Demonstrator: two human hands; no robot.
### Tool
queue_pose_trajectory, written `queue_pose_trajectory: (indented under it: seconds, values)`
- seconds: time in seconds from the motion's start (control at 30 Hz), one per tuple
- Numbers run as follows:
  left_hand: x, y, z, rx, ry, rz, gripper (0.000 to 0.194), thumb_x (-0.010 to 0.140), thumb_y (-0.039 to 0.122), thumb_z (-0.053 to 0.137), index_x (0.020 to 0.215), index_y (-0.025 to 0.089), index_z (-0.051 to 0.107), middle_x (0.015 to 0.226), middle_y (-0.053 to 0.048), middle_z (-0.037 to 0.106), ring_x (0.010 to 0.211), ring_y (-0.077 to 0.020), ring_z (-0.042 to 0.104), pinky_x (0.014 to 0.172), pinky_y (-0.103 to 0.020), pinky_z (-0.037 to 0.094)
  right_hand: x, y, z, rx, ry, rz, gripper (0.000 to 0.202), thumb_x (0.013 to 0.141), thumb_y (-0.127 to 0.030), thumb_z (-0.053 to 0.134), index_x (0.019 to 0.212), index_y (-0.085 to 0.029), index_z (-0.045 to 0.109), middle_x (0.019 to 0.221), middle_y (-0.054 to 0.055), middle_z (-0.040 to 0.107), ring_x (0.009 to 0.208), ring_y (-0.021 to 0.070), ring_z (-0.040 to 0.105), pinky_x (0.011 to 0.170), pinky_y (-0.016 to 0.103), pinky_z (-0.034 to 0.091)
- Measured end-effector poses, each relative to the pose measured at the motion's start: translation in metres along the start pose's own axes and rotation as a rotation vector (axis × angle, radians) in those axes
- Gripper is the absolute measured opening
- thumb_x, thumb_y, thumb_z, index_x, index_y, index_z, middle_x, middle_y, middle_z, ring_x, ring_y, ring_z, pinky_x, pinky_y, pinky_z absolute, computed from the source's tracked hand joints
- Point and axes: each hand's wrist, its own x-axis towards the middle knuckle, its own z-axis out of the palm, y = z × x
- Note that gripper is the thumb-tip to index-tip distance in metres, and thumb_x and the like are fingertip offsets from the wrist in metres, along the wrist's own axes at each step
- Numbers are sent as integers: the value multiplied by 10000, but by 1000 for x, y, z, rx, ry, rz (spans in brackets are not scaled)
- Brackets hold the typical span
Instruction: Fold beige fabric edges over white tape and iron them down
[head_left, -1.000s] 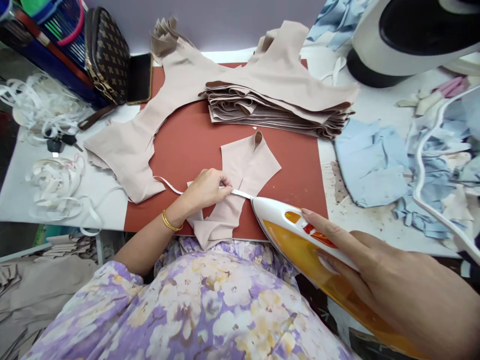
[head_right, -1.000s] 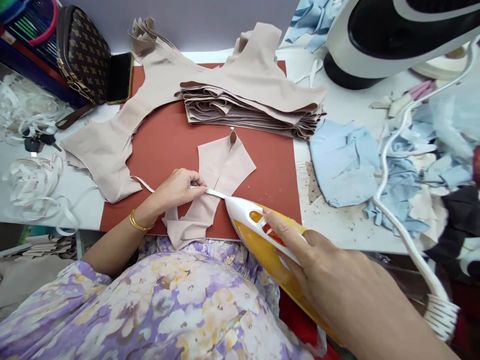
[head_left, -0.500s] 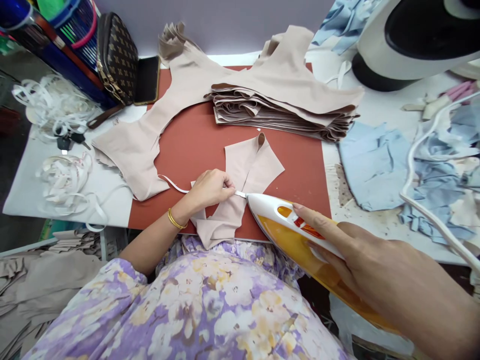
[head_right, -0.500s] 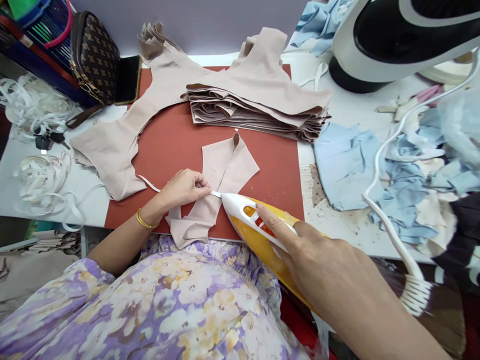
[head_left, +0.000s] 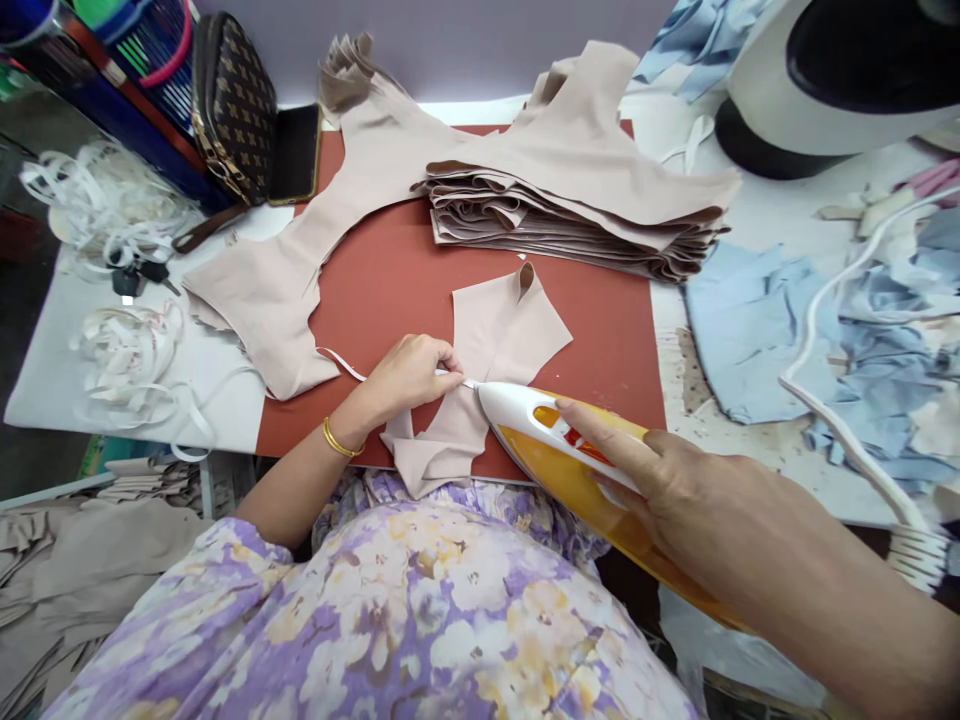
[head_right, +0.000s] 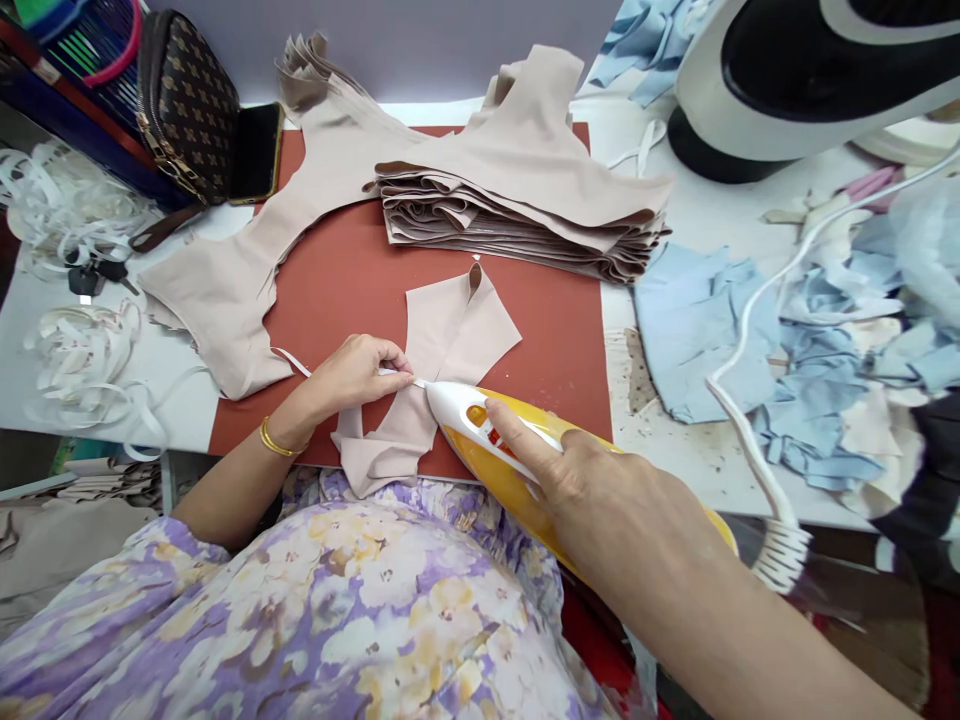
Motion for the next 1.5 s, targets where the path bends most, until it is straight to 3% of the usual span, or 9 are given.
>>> queue_pose_trajectory:
  seconds: [0.3,0.6,0.8,0.9,1.17,1.33,1.5]
  values:
    - [-2,-15,-11,61,38,-16,123,793,208,655,815,149,760,860,-60,773,740,-164,673,730,-277,491,1,-13,5,0,67,-30,778,824,-70,414,1568,-260,286,654,25,578,397,173,518,425,270,162]
    - [-2,-9,-7,87,66,-45,131,776,179,631,783,146,757,832,-68,770,725,-176,680,766,-294,520,19,-28,-21,-90,-4,-9,759,828,-69,454,1540,-303,333,599,-12,545,422,142,526,419,244,151]
    - [-1,-11,-7,73,75,-34,123,773,184,637,782,147,754,845,-70,773,767,-185,692,775,-288,524,26,-37,-27,-5,-121,27,871,812,-90,551,1578,-284,185,637,-25,577,485,154,592,440,242,131]
    - [-2,-15,-7,54,76,-17,125,768,195,638,780,154,756,842,-65,774,770,-183,692,776,-284,525,29,-46,-33,25,-198,68,851,847,-90,509,1585,-273,128,681,1,630,542,186,640,450,258,139]
    - [-6,-26,-8,-67,87,15,155,753,190,612,784,154,760,800,-45,767,707,-156,677,711,-258,519,37,-63,-53,64,-422,176,831,901,-127,479,1595,-245,38,813,58,691,692,249,691,488,281,244]
    - [-11,-31,-9,-33,123,34,147,738,183,619,773,157,760,789,-47,764,722,-173,676,705,-282,505,42,-71,-62,51,-481,203,825,915,-146,466,1600,-241,15,835,65,686,751,267,692,512,301,278]
    - [-13,-30,-10,-22,96,74,136,753,136,624,770,150,759,804,-56,768,741,-170,680,707,-281,494,42,-77,-61,20,-462,216,838,913,-169,479,1600,-232,3,816,69,684,728,273,685,517,303,304]
